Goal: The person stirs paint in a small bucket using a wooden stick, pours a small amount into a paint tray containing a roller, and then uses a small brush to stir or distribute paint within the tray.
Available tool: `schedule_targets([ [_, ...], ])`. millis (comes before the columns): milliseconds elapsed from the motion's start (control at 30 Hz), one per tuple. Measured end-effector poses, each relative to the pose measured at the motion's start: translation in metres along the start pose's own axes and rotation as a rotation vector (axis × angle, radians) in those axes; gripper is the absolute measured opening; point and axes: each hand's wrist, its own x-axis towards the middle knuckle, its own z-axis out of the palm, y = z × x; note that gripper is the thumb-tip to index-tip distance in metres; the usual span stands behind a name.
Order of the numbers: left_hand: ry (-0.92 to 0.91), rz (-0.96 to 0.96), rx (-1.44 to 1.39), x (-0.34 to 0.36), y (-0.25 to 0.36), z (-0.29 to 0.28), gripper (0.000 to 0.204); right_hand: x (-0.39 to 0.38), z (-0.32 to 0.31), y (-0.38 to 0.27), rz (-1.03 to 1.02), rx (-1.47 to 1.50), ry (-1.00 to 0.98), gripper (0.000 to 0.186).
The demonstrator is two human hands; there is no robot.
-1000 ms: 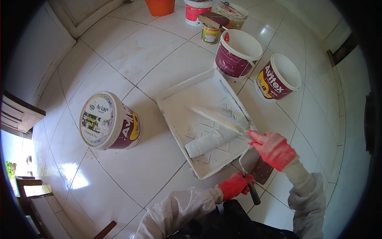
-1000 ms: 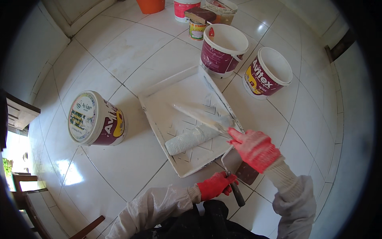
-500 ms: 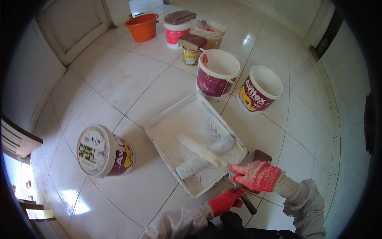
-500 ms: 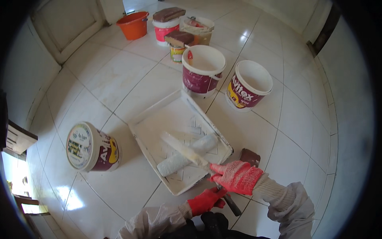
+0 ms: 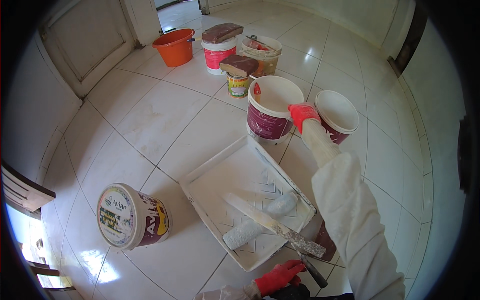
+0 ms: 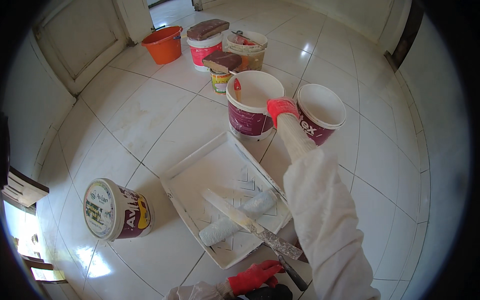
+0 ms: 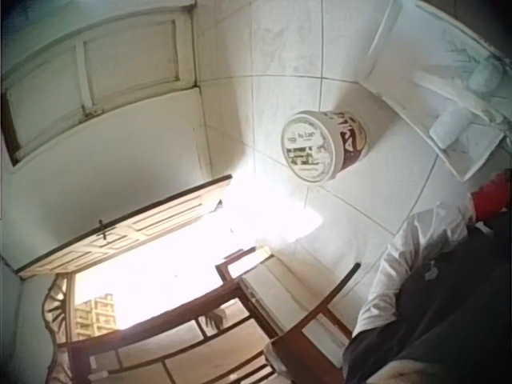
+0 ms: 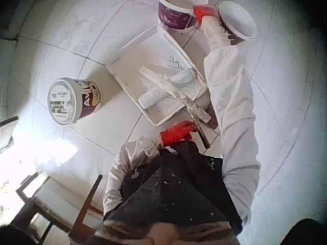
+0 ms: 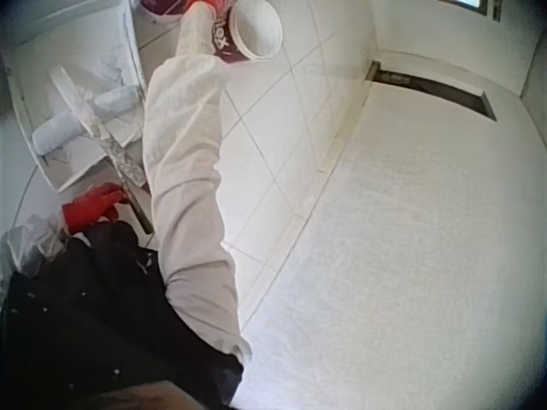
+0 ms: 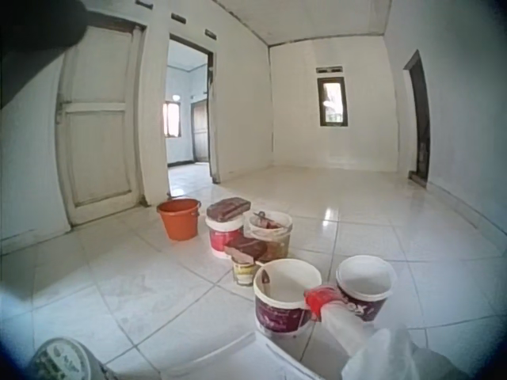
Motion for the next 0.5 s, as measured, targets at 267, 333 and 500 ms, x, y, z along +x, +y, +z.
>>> schedule_targets([
  [267, 0.024, 0.008, 0.002, -0.012, 0.005, -0.001, 0.05, -0.024, 0.018, 0.024, -0.684, -0.952, 0.174, 0.019],
  [333, -0.031, 0.012, 0.039, -0.003, 0.006, 0.005, 0.05, 0.0, 0.016, 0.06, -0.62, -0.718, 0.386, 0.017],
  [500, 0.002, 0.208, 0.158, -0.012, -0.026, -0.005, 0.051, -0.089, -0.019, -0.01, -0.222, 0.427, 0.063, 0.021],
])
